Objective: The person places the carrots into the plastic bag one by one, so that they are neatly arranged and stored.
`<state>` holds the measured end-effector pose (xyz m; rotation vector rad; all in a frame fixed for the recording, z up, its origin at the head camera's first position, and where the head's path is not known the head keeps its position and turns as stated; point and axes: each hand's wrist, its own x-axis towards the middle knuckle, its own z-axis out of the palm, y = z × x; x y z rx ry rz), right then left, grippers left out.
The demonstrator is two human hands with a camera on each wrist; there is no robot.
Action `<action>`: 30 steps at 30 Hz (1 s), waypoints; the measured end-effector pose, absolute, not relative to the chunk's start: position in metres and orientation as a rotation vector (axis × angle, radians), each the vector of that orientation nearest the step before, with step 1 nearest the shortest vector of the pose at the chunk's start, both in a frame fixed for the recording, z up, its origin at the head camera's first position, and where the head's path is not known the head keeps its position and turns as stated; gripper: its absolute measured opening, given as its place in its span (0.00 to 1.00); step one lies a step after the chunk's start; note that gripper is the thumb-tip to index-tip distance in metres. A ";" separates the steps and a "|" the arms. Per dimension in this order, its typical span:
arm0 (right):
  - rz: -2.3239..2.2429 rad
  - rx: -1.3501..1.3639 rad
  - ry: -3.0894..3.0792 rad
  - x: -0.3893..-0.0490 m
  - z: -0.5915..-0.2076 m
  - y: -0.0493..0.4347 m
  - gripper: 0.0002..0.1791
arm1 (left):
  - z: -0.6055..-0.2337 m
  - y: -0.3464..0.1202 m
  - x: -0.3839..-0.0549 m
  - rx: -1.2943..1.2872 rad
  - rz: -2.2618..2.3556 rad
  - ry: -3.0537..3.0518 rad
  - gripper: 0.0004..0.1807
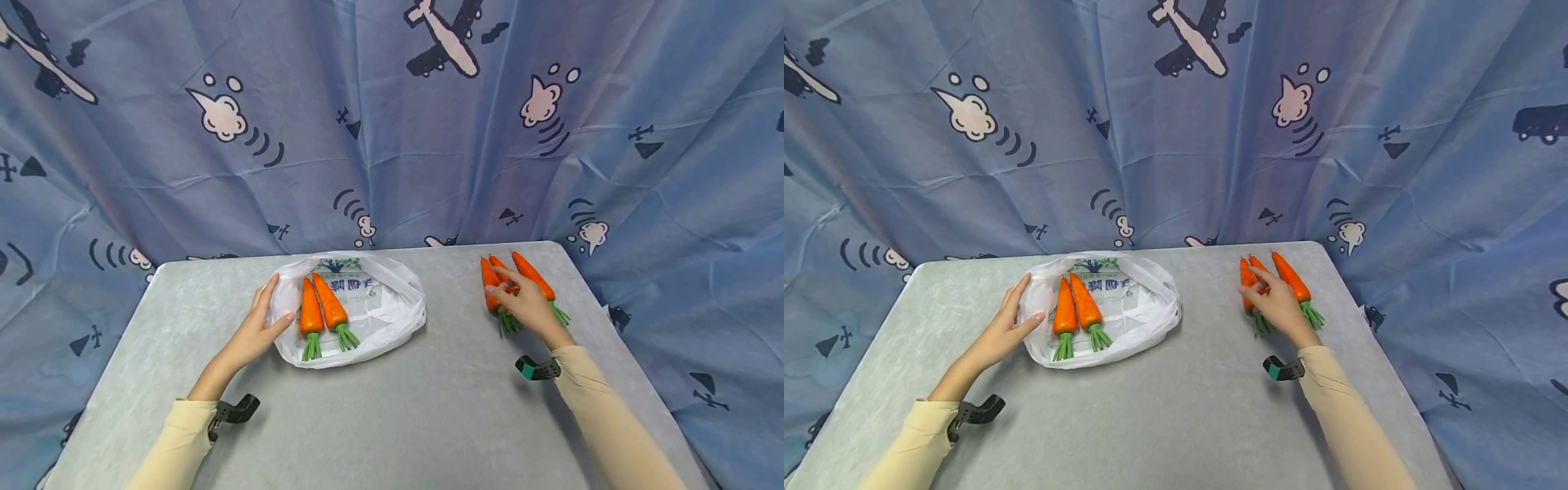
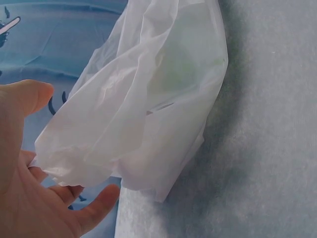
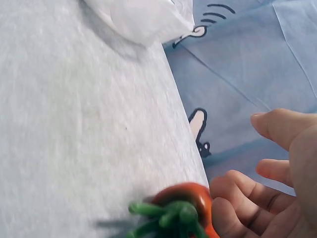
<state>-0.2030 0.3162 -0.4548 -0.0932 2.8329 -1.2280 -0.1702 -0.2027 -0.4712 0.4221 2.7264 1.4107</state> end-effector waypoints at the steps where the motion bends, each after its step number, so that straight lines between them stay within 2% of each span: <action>1: -1.235 -0.089 2.830 -0.203 -0.455 0.318 0.36 | -0.471 -0.203 -0.170 0.419 1.409 2.725 0.48; 15: -1.253 0.003 2.820 -0.203 -0.459 0.336 0.37 | -0.472 -0.202 -0.170 0.423 1.413 2.722 0.48; 30: -1.092 -0.025 2.876 -0.205 -0.465 0.339 0.39 | -0.474 -0.201 -0.171 0.457 1.414 2.746 0.47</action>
